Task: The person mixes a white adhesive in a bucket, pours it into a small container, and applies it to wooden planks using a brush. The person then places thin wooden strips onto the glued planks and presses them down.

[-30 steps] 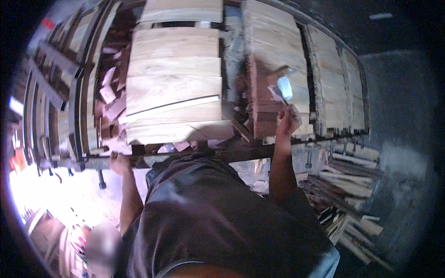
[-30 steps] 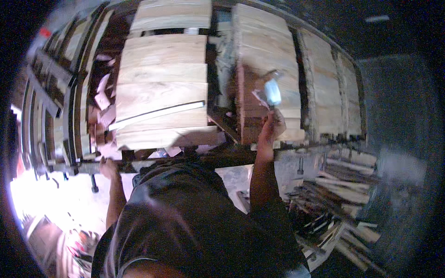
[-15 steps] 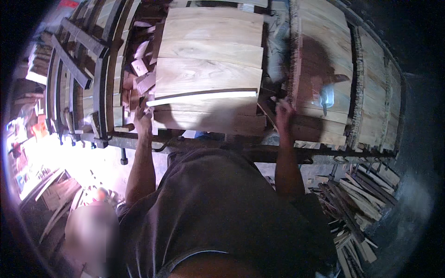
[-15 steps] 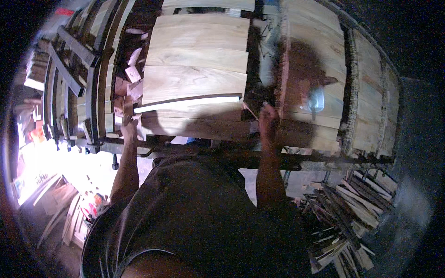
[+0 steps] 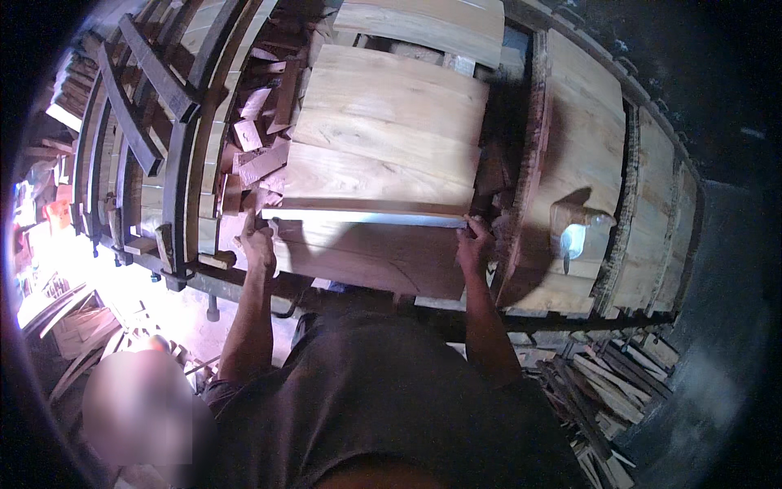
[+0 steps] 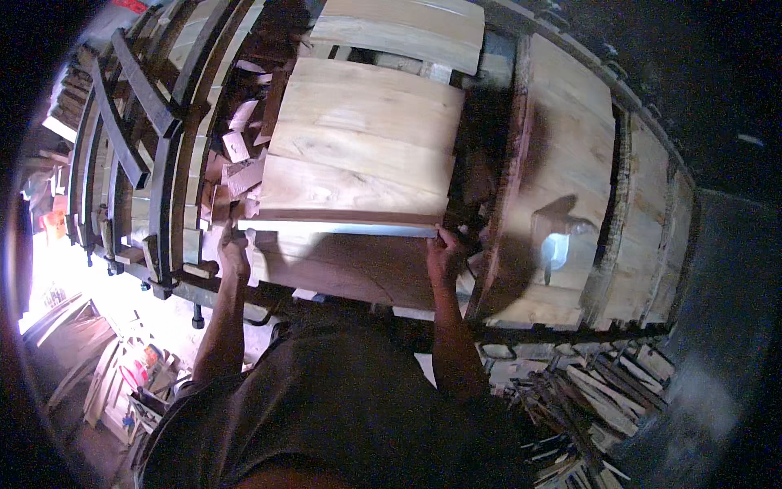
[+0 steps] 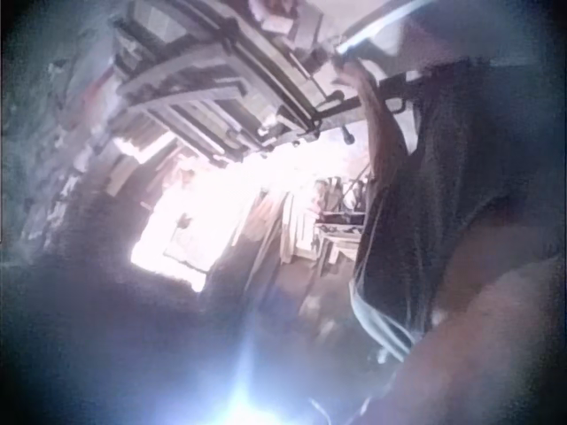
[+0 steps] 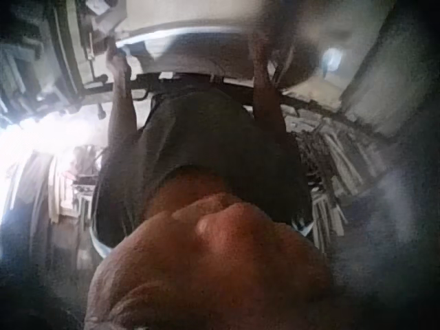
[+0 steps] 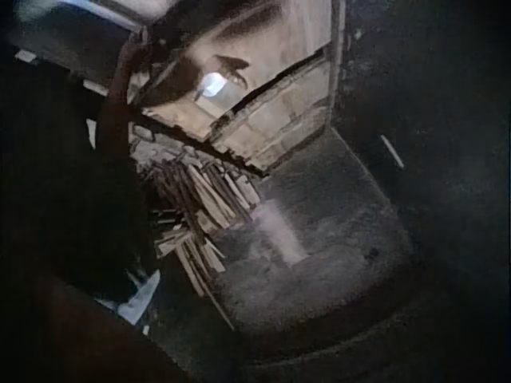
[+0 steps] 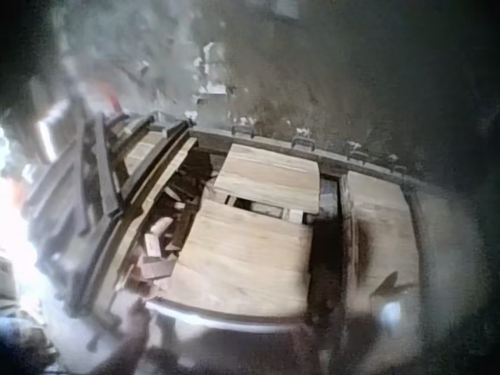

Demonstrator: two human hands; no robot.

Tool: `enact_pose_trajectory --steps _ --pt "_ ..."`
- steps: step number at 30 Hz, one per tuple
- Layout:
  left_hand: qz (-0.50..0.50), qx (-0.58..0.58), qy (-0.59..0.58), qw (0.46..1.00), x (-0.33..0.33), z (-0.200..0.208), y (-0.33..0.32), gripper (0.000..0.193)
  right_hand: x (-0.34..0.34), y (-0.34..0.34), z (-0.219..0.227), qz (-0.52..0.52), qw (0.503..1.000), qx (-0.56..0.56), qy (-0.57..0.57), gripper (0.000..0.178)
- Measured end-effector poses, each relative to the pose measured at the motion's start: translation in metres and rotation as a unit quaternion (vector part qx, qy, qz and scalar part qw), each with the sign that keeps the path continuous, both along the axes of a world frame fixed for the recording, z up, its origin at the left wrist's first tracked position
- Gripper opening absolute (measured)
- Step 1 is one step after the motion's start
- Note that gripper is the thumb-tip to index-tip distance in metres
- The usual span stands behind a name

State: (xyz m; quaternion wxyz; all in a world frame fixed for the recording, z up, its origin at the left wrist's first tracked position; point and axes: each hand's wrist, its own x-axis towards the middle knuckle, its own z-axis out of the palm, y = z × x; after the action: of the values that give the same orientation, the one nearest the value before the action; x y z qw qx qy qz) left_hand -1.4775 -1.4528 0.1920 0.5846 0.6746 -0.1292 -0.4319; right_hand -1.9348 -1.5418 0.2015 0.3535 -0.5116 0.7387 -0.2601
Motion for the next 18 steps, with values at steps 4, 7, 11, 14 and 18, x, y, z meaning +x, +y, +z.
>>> enact_pose_trajectory --steps 4,7,11,14,18 --pt "0.055 -0.018 0.013 0.998 -0.004 0.032 -0.100 0.064 -0.028 -0.068 -0.064 -0.098 0.990 -0.071 -0.066 0.030" --pt "-0.027 -0.057 -0.079 0.995 0.005 0.037 -0.196 0.062 -0.024 -0.155 -0.055 -0.089 0.982 -0.135 -0.097 0.025" --pt "-0.074 -0.146 -0.100 0.981 0.000 0.041 -0.323 0.060 -0.030 -0.272 -0.051 -0.050 0.972 -0.199 -0.111 0.029" --pt "-0.083 -0.143 -0.102 0.981 -0.004 0.020 -0.393 0.062 -0.027 -0.326 -0.061 -0.080 0.975 -0.182 -0.102 0.034" --pt "-0.128 -0.115 -0.217 0.961 0.034 -0.062 -0.449 0.067 0.004 -0.369 -0.044 -0.026 0.989 -0.119 -0.084 0.036"
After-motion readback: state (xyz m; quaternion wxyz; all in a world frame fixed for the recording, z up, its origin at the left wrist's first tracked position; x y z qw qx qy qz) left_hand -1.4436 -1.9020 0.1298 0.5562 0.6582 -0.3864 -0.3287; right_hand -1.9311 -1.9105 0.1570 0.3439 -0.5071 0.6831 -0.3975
